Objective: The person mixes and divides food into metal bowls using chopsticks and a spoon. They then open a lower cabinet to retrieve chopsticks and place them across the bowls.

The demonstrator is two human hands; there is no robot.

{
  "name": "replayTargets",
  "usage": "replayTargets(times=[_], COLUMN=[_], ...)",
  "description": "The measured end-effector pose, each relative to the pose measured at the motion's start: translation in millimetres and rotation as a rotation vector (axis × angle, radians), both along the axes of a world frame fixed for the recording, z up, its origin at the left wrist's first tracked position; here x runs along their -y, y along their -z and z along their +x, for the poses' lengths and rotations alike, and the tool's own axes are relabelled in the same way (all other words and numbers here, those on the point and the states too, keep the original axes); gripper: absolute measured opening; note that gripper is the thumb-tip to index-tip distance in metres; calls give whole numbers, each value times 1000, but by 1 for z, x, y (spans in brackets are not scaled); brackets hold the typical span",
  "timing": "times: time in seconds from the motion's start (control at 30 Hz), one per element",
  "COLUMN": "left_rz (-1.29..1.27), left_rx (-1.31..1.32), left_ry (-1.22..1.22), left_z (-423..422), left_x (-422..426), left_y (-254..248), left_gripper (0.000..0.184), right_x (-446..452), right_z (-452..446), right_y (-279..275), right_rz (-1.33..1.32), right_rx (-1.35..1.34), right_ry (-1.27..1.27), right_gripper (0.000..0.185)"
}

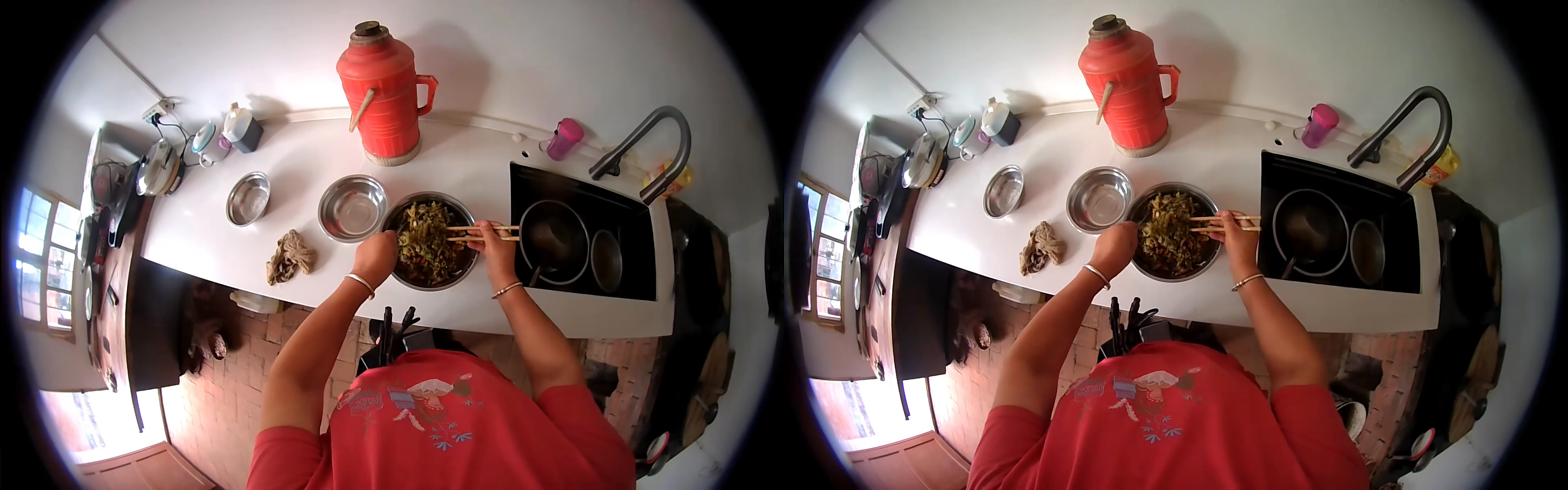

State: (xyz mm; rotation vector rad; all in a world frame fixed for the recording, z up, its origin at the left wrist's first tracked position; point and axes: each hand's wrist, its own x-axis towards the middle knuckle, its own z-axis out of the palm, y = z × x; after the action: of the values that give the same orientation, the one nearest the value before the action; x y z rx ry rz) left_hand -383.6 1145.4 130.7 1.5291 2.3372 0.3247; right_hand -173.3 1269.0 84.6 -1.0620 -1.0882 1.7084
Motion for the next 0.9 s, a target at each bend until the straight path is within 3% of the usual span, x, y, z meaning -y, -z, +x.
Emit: replayTargets(times=[0.17, 0.37, 0.43, 0.57, 0.63, 0.77, 0.83, 0.9], left_rz=[7, 28, 125, 130, 52, -87, -44, -70], left_rx=[-15, -65, -120, -157, -195, -172, -144, -59], left_ry=[62, 133, 194, 145, 129, 87, 90, 48], left_z=[4, 9, 7, -7, -13, -9, -7, -2], left_x=[5, 20, 29, 38, 40, 35, 32, 27], left_y=[-25, -49, -51, -42, -38, -28, -10, 0], left_gripper=[20, 14, 11, 9, 10, 12, 13, 16], right_x=[-3, -6, -3, -6, -9, -8, 3, 12], right_z=[4, 2, 6, 20, 28, 37, 34, 32], right_y=[-40, -74, -93, -98, -96, -45, -23, -1], right_rz=[163, 565, 725, 600, 435, 422, 181, 106], right_rx=[77, 219, 376, 185, 418, 545, 304, 252], right_ry=[-106, -332, -411, -359, -322, -293, -107, -110], right_gripper=[22, 20, 17, 17, 18, 19, 20, 23])
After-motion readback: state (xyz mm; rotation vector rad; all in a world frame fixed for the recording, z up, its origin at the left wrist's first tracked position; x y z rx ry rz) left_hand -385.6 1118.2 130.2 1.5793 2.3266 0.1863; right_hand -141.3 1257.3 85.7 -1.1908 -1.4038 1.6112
